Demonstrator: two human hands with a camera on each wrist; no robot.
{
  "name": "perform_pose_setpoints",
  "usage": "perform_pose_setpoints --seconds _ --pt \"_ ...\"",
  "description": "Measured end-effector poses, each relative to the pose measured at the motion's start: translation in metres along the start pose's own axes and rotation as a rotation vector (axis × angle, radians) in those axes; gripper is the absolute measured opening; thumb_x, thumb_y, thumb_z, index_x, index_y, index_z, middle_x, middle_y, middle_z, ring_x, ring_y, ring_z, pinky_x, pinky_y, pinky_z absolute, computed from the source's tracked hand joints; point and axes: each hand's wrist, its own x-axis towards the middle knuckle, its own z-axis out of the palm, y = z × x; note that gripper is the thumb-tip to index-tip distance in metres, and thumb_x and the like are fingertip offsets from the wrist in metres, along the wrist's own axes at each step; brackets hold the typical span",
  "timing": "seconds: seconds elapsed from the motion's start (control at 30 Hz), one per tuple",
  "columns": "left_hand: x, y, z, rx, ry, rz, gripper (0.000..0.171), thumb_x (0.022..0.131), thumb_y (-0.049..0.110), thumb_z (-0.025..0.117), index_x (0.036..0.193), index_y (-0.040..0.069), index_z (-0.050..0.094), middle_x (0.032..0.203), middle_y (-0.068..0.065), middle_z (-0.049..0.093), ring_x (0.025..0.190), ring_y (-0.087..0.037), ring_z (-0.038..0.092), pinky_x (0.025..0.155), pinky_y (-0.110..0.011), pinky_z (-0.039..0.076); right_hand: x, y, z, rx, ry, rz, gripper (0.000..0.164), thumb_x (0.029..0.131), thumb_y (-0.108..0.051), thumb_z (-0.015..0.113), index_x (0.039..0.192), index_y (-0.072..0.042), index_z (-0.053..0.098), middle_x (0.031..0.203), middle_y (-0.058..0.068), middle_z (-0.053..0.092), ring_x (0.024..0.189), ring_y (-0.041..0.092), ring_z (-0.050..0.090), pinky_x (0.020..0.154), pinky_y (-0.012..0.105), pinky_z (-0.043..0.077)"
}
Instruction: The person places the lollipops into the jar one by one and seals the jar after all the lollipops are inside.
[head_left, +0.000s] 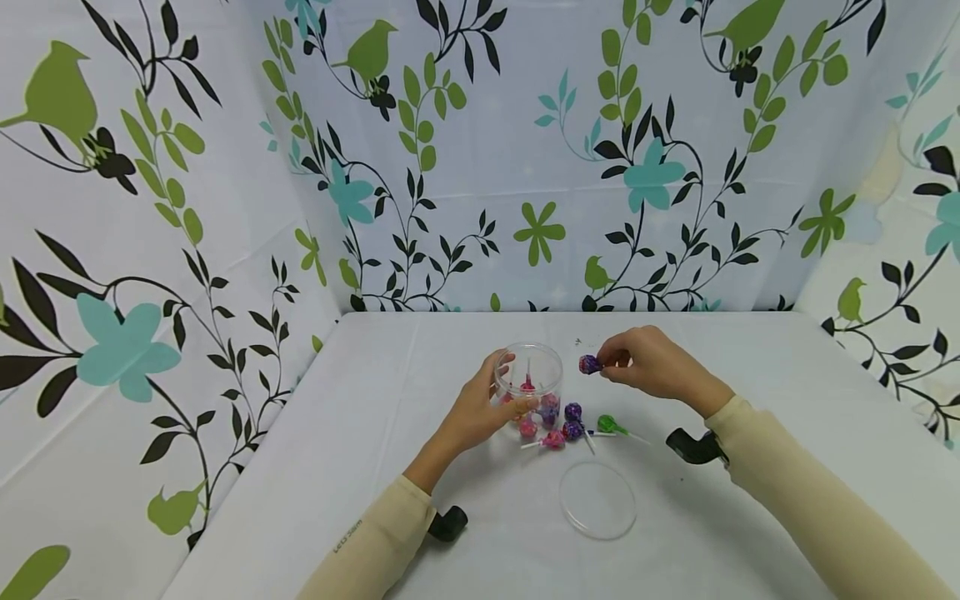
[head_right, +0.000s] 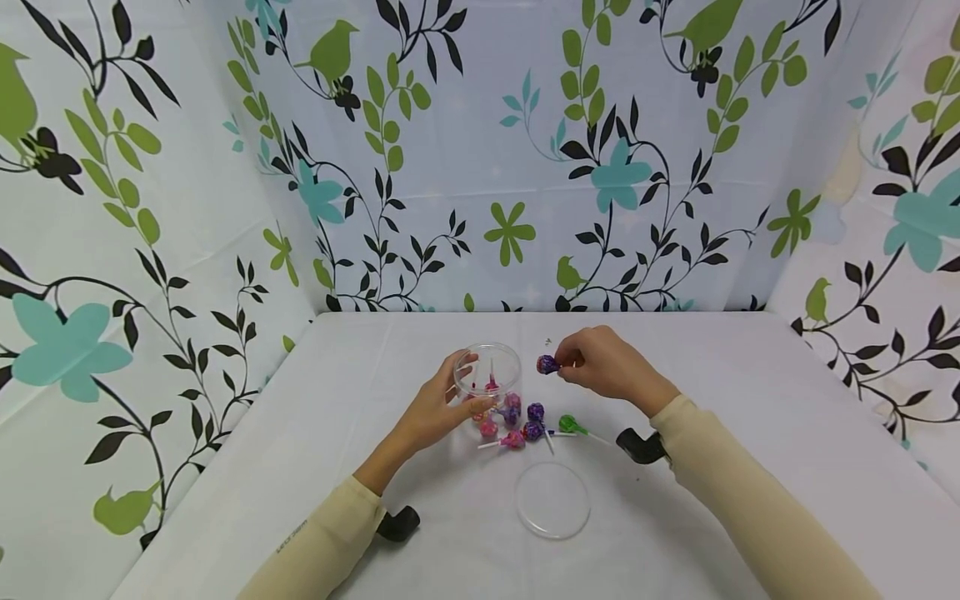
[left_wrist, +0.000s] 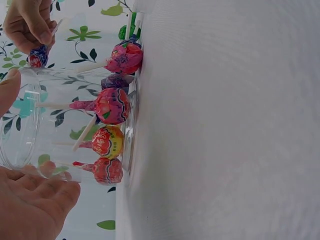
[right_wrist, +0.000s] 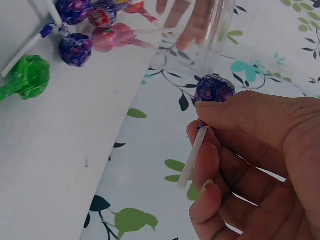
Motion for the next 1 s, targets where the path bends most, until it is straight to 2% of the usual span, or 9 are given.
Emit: perform_pose_setpoints --seconds 0.53,1.0 --pt "-0.001 -0.001 0.000 0.004 0.000 -0.018 0.092 0.093 0.043 0.079 0.163 0.013 0.027 0.162 -0.003 0.042 0.146 -0.032 0.041 0.116 -0.050 0.037 0.024 -0.031 -0.003 0.000 0.019 -0.084 0.010 0.091 -0.001 0.077 0.100 -0.003 0.079 0.085 -0.003 0.069 0.077 0.015 0.061 0.069 0.033 0.057" --pt "-0.001 0.001 -0.001 -0.028 -0.013 -0.004 0.094 0.093 0.045 0.079 0.163 0.013 0.025 0.163 -0.006 0.041 0.146 -0.032 0.042 0.116 -0.051 0.037 0.038 -0.045 0.002 -0.005 0.007 -0.124 0.010 0.091 0.000 0.076 0.100 -0.001 0.078 0.085 -0.001 0.070 0.076 0.016 0.060 0.070 0.032 0.058"
